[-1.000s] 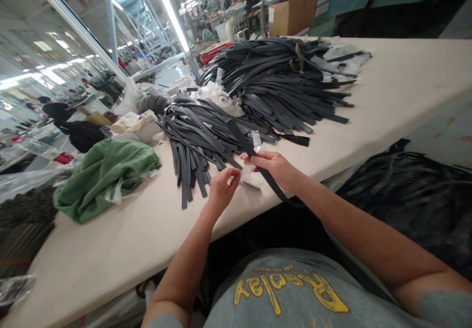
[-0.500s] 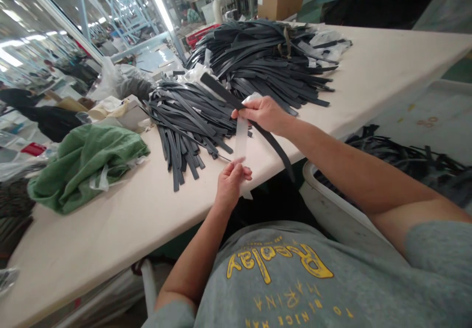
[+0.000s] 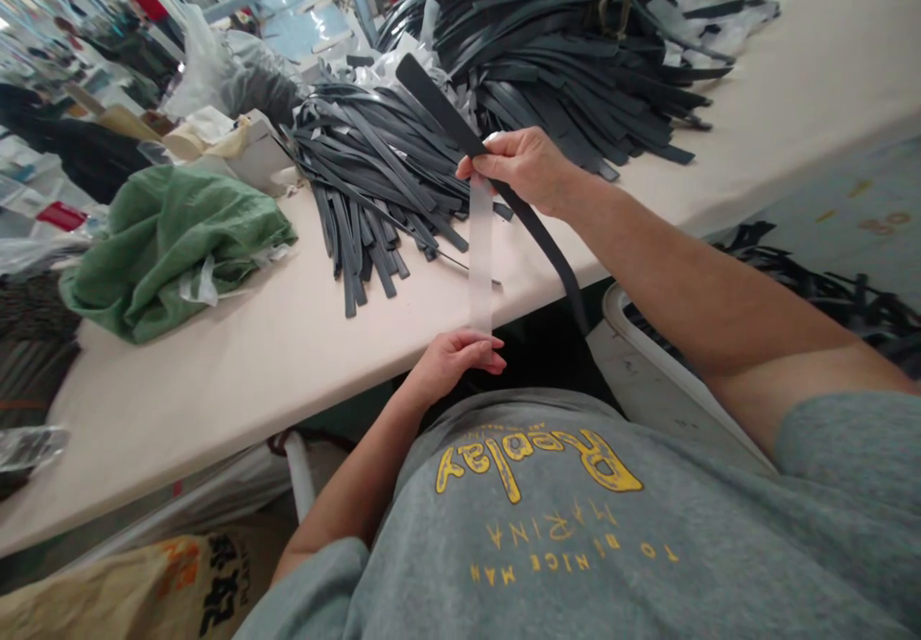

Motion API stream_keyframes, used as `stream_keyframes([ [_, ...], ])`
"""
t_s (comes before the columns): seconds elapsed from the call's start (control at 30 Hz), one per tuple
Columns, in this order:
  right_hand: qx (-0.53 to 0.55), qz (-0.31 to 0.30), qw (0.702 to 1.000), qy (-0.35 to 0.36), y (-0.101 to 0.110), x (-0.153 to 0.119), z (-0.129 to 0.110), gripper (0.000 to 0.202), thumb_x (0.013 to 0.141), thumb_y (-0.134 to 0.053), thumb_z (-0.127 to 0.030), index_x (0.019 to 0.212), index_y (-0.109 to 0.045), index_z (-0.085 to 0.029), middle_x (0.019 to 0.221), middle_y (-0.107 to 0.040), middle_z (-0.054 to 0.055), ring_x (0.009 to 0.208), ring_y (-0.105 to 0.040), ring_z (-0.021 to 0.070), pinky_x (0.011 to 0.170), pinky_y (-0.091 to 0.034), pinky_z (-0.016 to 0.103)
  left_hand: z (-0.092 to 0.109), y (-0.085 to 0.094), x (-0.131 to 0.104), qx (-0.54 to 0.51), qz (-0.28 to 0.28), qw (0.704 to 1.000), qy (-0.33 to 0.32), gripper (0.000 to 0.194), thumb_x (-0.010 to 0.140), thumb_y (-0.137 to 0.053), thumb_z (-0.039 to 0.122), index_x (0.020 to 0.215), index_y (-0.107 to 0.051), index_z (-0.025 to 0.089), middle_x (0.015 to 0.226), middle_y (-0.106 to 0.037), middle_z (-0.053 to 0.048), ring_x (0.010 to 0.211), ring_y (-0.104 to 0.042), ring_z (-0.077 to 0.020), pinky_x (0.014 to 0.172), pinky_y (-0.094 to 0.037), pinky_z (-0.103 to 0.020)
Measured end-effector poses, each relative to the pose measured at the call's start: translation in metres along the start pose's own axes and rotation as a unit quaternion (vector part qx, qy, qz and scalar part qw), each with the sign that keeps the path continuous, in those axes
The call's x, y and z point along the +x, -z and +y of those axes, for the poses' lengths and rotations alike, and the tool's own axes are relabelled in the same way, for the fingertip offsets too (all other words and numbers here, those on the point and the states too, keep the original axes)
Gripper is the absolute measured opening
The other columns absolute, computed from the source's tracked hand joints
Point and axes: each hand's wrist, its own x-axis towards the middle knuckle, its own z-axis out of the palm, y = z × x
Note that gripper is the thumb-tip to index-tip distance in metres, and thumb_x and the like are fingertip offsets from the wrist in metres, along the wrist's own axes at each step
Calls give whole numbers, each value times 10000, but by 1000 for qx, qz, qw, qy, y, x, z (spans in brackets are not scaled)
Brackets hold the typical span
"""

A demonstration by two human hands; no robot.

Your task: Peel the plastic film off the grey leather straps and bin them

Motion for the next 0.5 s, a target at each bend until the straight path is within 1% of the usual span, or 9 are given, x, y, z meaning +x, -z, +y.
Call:
stream_keyframes([
  [0.13, -1, -7, 1000, -30, -12, 0, 1, 138, 899, -690, -241, 783, -720, -173, 725, -702, -6, 612, -603, 79, 512, -482, 163, 9, 5, -4, 36, -50, 996, 58, 348, 665, -827, 442, 769, -754, 118, 722, -743, -85, 633, -678, -158, 658, -551, -269],
  [0.2, 16, -1, 997, -77, -15, -2, 6, 130, 907, -684, -255, 825, -704, -157, 789, -724, 15, 605, -626, 79, 475, -477, 158, 21, 16, -12, -35, -55, 996, 65, 341, 644, -849, 434, 730, -747, 120, 698, -738, -85, 600, -676, -164, 631, -558, -278],
  [0.23, 28, 2, 994, -107, -16, -4, 9, 127, 913, -679, -264, 859, -694, -151, 826, -732, 28, 597, -641, 81, 458, -478, 160, 31, 26, -18, -89, -28, 995, 45, 305, 670, -839, 415, 695, -733, 130, 660, -727, -66, 567, -666, -153, 612, -556, -269],
  [0.3, 48, 4, 986, -162, -13, -10, 16, 138, 925, -665, -283, 933, -672, -146, 906, -742, 54, 576, -669, 92, 437, -491, 170, 59, 55, -42, -204, 89, 973, -56, 290, 831, -715, 367, 622, -686, 168, 582, -693, 9, 496, -626, -93, 589, -538, -216],
  [0.33, 53, 4, 982, -183, -10, -15, 19, 152, 927, -661, -293, 960, -665, -144, 942, -742, 67, 562, -677, 97, 433, -501, 178, 76, 74, -59, -252, 165, 945, -128, 382, 941, -574, 332, 598, -661, 186, 554, -677, 50, 476, -606, -57, 592, -523, -177],
  [0.4, 46, -1, 977, -208, -1, -28, 23, 185, 926, -658, -313, 998, -662, -142, 1010, -739, 92, 537, -676, 99, 441, -523, 193, 114, 112, -105, -312, 298, 853, -292, 611, 1060, -205, 315, 670, -668, 231, 619, -701, 144, 529, -617, 9, 682, -513, -134],
  [0.43, 37, -6, 976, -213, 4, -36, 25, 201, 924, -658, -325, 1009, -665, -143, 1034, -738, 100, 522, -666, 94, 450, -531, 199, 131, 130, -131, -303, 360, 803, -366, 671, 1060, -131, 355, 680, -672, 240, 614, -696, 171, 547, -620, 26, 699, -498, -113],
  [0.47, 25, -12, 976, -215, 9, -45, 26, 216, 920, -656, -341, 1013, -671, -147, 1044, -739, 103, 503, -650, 86, 455, -533, 204, 147, 145, -157, -276, 434, 759, -400, 664, 1051, -166, 419, 660, -671, 240, 590, -685, 188, 550, -620, 28, 697, -485, -98],
  [0.5, 11, -23, 976, -215, 14, -54, 26, 232, 916, -652, -364, 1006, -679, -151, 1039, -742, 101, 488, -633, 81, 458, -530, 207, 159, 157, -180, -244, 541, 715, -369, 652, 1036, -196, 485, 651, -672, 261, 563, -666, 222, 535, -617, 19, 641, -468, -78],
])
